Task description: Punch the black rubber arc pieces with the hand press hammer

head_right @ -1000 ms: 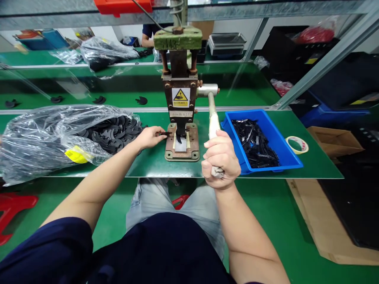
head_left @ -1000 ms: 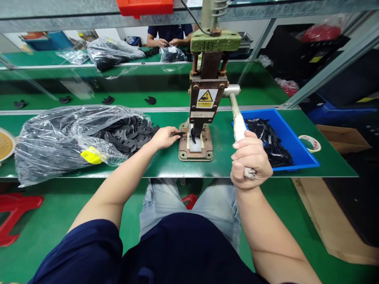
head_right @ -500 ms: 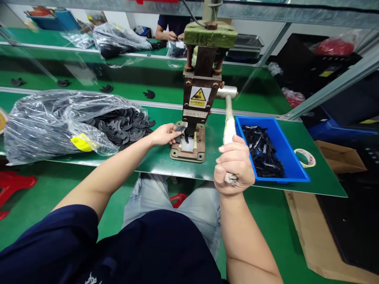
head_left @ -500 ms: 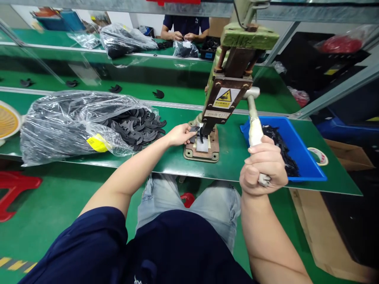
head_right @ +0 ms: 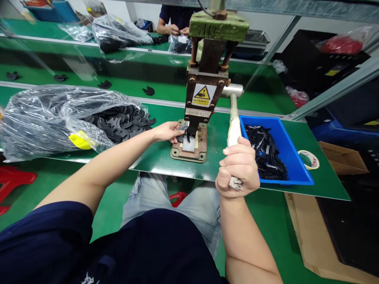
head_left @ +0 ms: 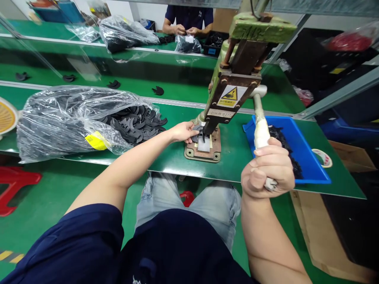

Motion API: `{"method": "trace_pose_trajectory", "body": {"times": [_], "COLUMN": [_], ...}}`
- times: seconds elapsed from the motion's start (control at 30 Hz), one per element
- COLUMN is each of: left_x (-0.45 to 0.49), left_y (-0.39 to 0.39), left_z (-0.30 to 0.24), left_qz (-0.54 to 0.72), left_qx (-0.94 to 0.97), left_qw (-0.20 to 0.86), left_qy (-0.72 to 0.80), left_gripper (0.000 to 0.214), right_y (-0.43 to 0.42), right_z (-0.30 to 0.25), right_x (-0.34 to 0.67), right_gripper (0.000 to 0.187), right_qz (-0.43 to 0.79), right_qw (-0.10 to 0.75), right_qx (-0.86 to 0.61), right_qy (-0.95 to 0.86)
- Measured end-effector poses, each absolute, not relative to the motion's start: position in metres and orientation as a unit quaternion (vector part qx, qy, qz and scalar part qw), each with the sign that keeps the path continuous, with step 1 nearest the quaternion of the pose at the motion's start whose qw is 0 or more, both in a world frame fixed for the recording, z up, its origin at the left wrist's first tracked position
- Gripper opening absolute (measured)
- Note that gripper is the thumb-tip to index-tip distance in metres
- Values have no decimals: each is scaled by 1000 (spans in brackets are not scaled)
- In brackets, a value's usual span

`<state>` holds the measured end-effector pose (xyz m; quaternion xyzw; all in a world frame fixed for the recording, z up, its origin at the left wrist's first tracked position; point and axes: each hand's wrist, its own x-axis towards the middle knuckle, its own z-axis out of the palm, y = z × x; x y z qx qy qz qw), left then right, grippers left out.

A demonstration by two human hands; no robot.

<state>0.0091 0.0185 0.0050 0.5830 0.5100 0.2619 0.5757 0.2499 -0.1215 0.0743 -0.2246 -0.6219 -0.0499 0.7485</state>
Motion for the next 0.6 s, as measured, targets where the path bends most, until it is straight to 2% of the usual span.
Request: {"method": "trace_pose_trajectory", "body": {"times": [0.27, 0.6], "left_x": [11, 18], "left_y": [20, 10], "left_z": [18, 15], "left_qz": [203, 228], "left_qx": [517, 478], "left_qw": [632, 652], "left_qy": [540, 543], "left_gripper": [34, 27], "right_y": [-124, -125], "right_z": [76, 74], "right_x": [246, 249], "right_gripper": [38, 39], "right_qz": [-75, -80], "right_qw": [738, 732], "right_qx": [-253, -256], "right_qy": [-621, -627]}}
